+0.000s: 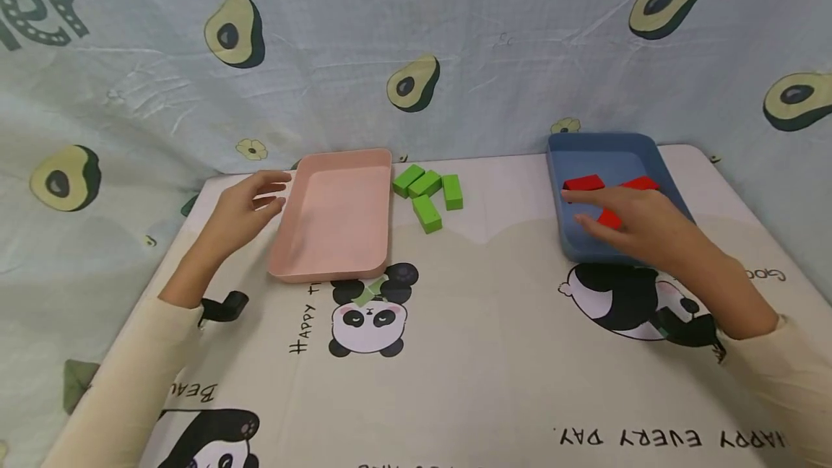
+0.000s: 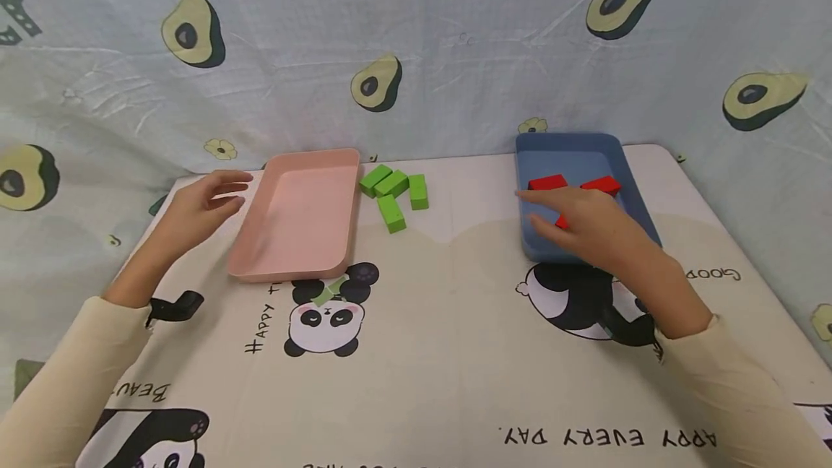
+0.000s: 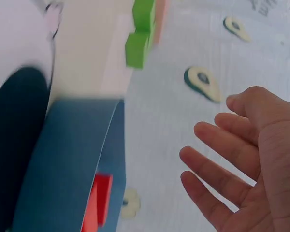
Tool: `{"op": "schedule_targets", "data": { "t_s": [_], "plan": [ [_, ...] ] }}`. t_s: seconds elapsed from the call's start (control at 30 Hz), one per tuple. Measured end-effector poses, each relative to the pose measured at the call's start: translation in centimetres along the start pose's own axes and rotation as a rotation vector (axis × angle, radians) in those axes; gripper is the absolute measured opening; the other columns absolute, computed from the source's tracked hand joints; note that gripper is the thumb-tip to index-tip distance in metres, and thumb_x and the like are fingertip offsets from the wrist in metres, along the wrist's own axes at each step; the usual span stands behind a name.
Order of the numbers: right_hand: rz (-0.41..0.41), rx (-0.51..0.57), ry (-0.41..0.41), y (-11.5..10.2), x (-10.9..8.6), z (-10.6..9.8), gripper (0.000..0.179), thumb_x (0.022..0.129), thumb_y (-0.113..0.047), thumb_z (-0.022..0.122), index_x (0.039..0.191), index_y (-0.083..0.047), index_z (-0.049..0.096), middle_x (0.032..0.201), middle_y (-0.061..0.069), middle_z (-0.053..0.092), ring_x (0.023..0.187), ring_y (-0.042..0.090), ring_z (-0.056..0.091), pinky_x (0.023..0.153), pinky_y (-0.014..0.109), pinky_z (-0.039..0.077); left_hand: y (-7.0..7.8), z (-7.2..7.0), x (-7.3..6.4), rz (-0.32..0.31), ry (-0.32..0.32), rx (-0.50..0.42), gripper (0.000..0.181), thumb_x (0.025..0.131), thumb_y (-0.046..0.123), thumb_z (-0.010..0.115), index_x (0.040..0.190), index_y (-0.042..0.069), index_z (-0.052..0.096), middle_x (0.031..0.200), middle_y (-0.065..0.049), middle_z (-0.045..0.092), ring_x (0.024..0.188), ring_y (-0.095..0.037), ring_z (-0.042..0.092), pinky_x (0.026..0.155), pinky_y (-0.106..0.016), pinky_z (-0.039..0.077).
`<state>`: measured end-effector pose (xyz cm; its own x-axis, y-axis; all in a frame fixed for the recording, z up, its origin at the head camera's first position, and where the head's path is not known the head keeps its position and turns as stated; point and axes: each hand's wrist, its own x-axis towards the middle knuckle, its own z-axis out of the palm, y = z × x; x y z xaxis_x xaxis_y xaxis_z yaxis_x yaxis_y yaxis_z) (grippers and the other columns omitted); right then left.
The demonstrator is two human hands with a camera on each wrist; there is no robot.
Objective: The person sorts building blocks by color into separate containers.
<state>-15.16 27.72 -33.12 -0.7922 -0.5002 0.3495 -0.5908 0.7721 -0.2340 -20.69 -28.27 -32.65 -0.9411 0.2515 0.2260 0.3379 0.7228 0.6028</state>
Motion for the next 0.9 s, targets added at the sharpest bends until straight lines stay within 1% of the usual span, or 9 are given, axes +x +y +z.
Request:
{"op": "schedule_targets", "data": {
  "t_s": [0.07,0.13,0.23,0.3,0.37,0.47,0.57,0.77,0.9],
  "plan": [
    [-0.033,0.015,0.001,-0.5,0.7,0.5,0.047,0.089,-0.012,0.077,0.135,-0.01,0.067,0.111,0.013,0.074,0.052,0.0,0.031,0.046,0.022,0.029,-0.8,-0.5,-0.4,-0.033,0.007,-0.009,0.041,0.103,0.008,0.058,0.143,0.0,0.051,0.143,-0.024,0.055,0.132,-0.042,0.052,0.107,-0.04,0.049],
    [-0.051,0.04,-0.005,-1.1,1.5,0.9,0.047,0.09,-0.014,0.077,0.136,-0.011,0.067,0.093,0.006,0.074,0.051,0.001,0.028,0.046,0.022,0.028,-1.5,-0.9,-0.8,-0.058,0.003,-0.041,0.042,0.104,0.011,0.058,0.144,0.001,0.051,0.146,-0.021,0.052,0.134,-0.039,0.051,0.105,-0.024,0.048],
    [-0.062,0.084,-0.019,-1.9,2.8,1.7,0.047,0.091,-0.017,0.077,0.136,-0.013,0.066,0.08,-0.004,0.07,0.057,0.006,0.047,0.049,0.022,0.037,-2.8,-1.4,-1.4,-0.068,-0.016,-0.11,0.045,0.104,0.015,0.059,0.147,0.004,0.049,0.15,-0.016,0.048,0.136,-0.035,0.049,0.096,-0.008,0.044],
    [-0.047,0.144,-0.039,-2.4,3.6,2.2,0.048,0.092,-0.019,0.077,0.138,-0.014,0.066,0.09,-0.002,0.074,0.07,0.013,0.064,0.057,0.025,0.049,-3.4,-1.6,-1.8,-0.075,-0.041,-0.157,0.048,0.104,0.018,0.06,0.149,0.006,0.047,0.152,-0.014,0.045,0.137,-0.03,0.049,0.091,-0.005,0.042],
    [-0.042,0.213,-0.056,-2.8,4.5,2.7,0.047,0.092,-0.019,0.077,0.138,-0.013,0.066,0.11,0.003,0.076,0.089,0.021,0.073,0.069,0.033,0.059,-4.0,-1.7,-2.1,-0.094,-0.075,-0.203,0.051,0.103,0.02,0.062,0.15,0.009,0.046,0.153,-0.014,0.043,0.136,-0.022,0.05,0.091,-0.006,0.044],
    [-0.037,0.344,-0.09,-3.2,5.7,3.7,0.049,0.091,-0.016,0.078,0.138,-0.01,0.065,0.131,0.009,0.069,0.103,0.027,0.073,0.087,0.043,0.061,-4.8,-1.7,-2.5,-0.142,-0.128,-0.25,0.055,0.102,0.024,0.065,0.152,0.015,0.044,0.155,-0.014,0.043,0.133,-0.009,0.052,0.092,-0.008,0.044],
    [-0.018,0.48,-0.13,-3.7,6.8,4.8,0.051,0.091,-0.015,0.078,0.139,-0.007,0.063,0.136,0.011,0.065,0.113,0.031,0.069,0.092,0.043,0.058,-5.5,-1.4,-2.9,-0.175,-0.167,-0.292,0.061,0.101,0.026,0.067,0.155,0.017,0.041,0.153,-0.017,0.046,0.129,-0.004,0.055,0.093,-0.008,0.045],
    [0.034,0.639,-0.17,-4.6,8.6,7.1,0.053,0.09,-0.012,0.078,0.14,-0.005,0.059,0.14,0.012,0.059,0.123,0.036,0.06,0.095,0.042,0.057,-6.3,-0.5,-2.9,-0.144,-0.209,-0.409,0.063,0.101,0.015,0.065,0.157,0.008,0.037,0.151,-0.029,0.046,0.12,0.002,0.06,0.093,-0.015,0.052],
    [0.043,0.662,-0.17,-4.9,9.6,8.2,0.055,0.091,-0.011,0.077,0.141,-0.003,0.057,0.142,0.016,0.057,0.124,0.037,0.06,0.097,0.045,0.056,-6.3,-0.1,-2.6,-0.151,-0.217,-0.438,0.06,0.101,0.014,0.065,0.156,0.01,0.042,0.159,-0.017,0.04,0.117,0.005,0.061,0.09,-0.017,0.054]
  ]
}}
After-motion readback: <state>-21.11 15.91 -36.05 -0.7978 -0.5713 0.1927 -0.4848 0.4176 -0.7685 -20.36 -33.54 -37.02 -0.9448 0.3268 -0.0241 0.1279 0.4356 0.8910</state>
